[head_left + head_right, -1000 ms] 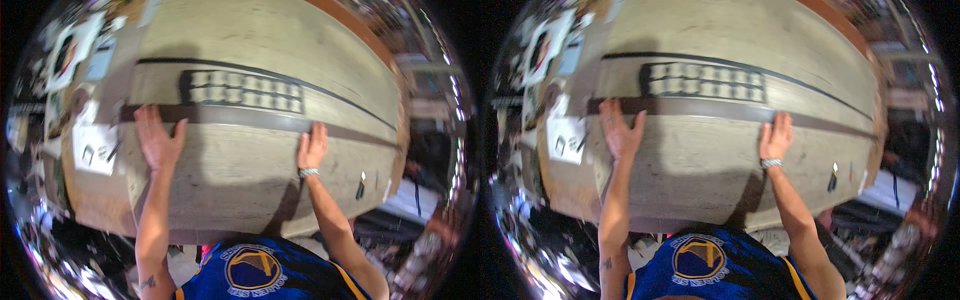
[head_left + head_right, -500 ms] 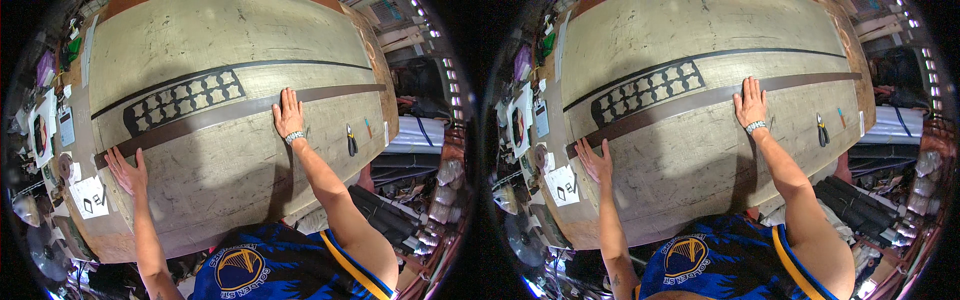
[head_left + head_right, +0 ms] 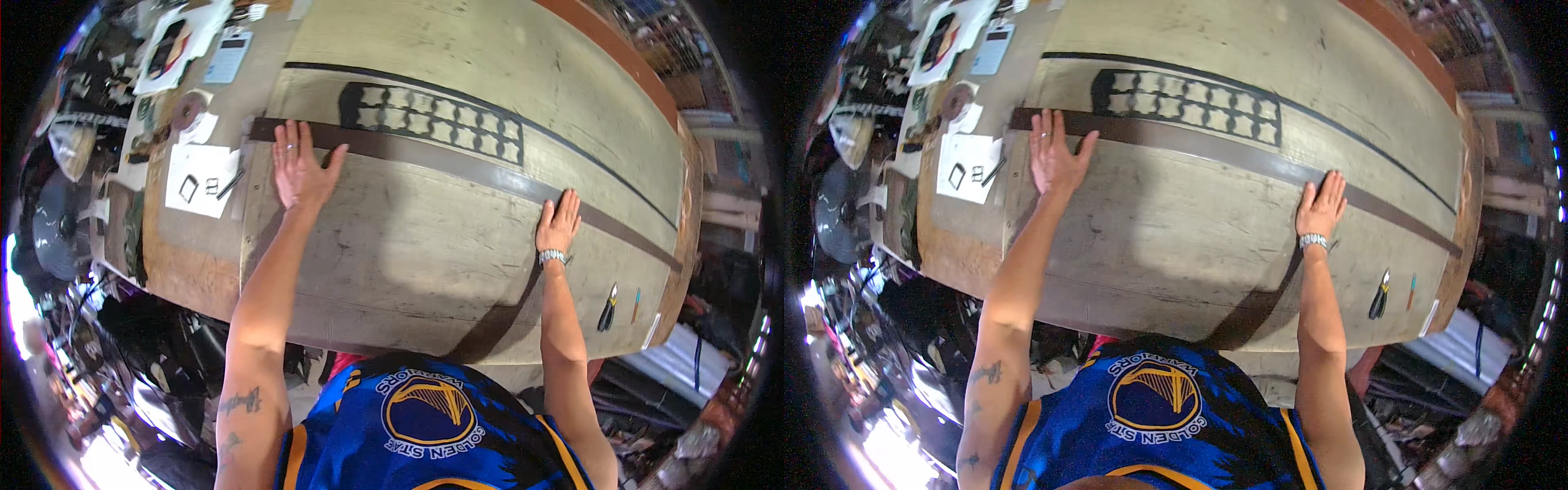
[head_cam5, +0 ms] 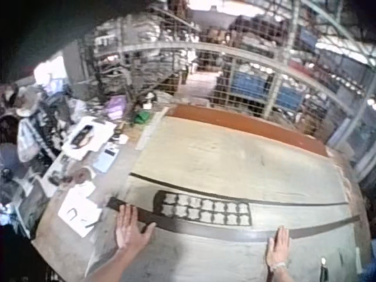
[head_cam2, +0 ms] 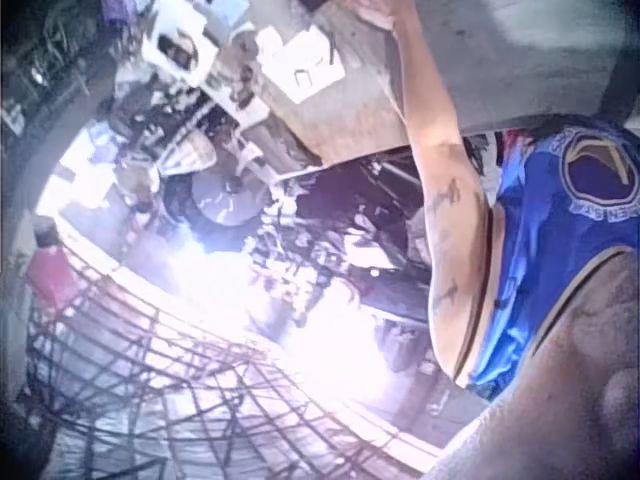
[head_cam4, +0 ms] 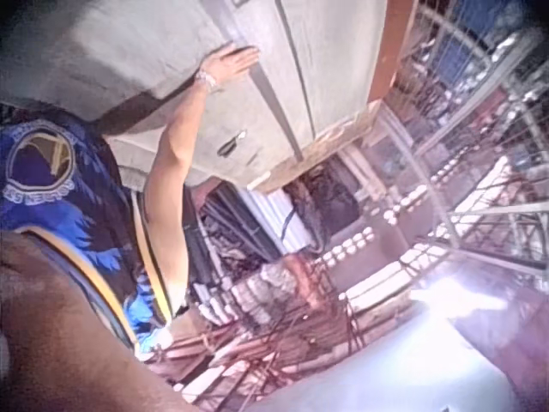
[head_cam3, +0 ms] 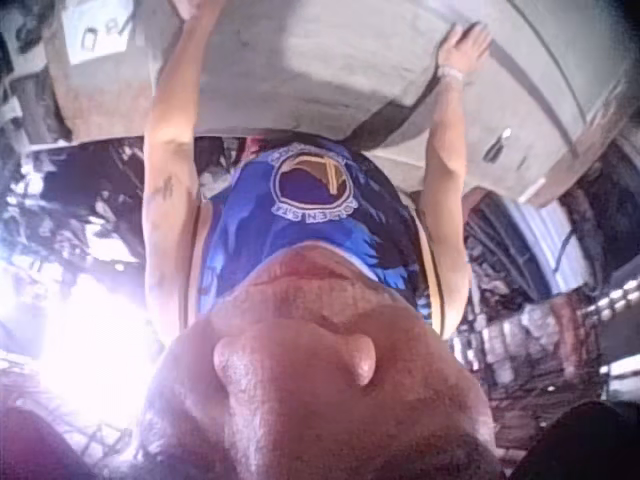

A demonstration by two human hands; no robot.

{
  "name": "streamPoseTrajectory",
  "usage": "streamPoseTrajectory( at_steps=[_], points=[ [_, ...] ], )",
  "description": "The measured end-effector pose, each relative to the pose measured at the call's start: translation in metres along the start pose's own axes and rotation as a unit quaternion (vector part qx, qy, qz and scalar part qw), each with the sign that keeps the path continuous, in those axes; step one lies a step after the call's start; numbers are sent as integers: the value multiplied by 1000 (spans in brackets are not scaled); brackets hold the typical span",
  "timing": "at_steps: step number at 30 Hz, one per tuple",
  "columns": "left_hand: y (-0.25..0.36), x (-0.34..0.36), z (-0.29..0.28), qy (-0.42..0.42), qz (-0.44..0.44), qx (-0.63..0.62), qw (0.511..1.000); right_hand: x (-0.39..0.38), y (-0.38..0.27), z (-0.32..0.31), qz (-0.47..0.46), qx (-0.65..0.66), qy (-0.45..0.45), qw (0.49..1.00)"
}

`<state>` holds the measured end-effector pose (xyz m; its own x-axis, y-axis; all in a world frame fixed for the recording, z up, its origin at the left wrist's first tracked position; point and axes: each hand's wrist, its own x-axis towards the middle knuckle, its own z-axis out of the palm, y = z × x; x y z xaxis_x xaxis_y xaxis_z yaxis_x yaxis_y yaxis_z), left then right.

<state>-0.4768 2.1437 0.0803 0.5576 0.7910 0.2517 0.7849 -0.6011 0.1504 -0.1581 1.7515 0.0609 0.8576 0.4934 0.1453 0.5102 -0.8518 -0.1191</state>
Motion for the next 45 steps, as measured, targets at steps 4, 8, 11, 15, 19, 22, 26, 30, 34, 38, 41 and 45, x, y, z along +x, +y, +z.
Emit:
streamPoseTrajectory(
  at_steps=[4, 8, 11, 15, 19, 22, 26, 30, 34, 38, 41, 45],
  points=[
    [-7, -4, -1, 12, -17, -23, 1000, -1, -1, 11, 18, -13, -31, 999],
    [-9, -7, -13, -1, -33, -71, 997, -20, -55, 7, -24, -35, -29, 999],
    [2, 2, -16, -31, 199, -170, 965, -28, -96, 13, 31, -1, -18, 999],
    [-4, 25, -4, -135, 239, -116, 955, -29, -118, 20, 127, -2, -53, 990],
    [-38, 39, -4, -118, 289, -132, 941, -33, -118, 23, 123, -6, -37, 992],
    [-57, 54, -16, -130, 297, -124, 938, -35, -122, 18, 130, -9, -24, 991],
    [-73, 61, -21, -142, 298, -118, 937, -35, -123, 15, 123, -1, -14, 992],
    [-73, 61, -21, -131, 281, -130, 942, -33, -120, 16, 122, 15, -22, 992],
    [-38, 73, -27, -107, 298, -212, 925, -3, -163, -2, -50, 38, 7, 998],
    [-13, 89, -8, -136, 307, -163, 928, 32, -252, 2, -141, 99, -56, 984],
    [-14, 91, 3, -185, 266, -84, 942, 41, -274, 15, -156, 63, -84, 982],
    [-17, 94, 6, -188, 258, -60, 946, 48, -269, 22, -167, 42, -63, 983]
  ],
)
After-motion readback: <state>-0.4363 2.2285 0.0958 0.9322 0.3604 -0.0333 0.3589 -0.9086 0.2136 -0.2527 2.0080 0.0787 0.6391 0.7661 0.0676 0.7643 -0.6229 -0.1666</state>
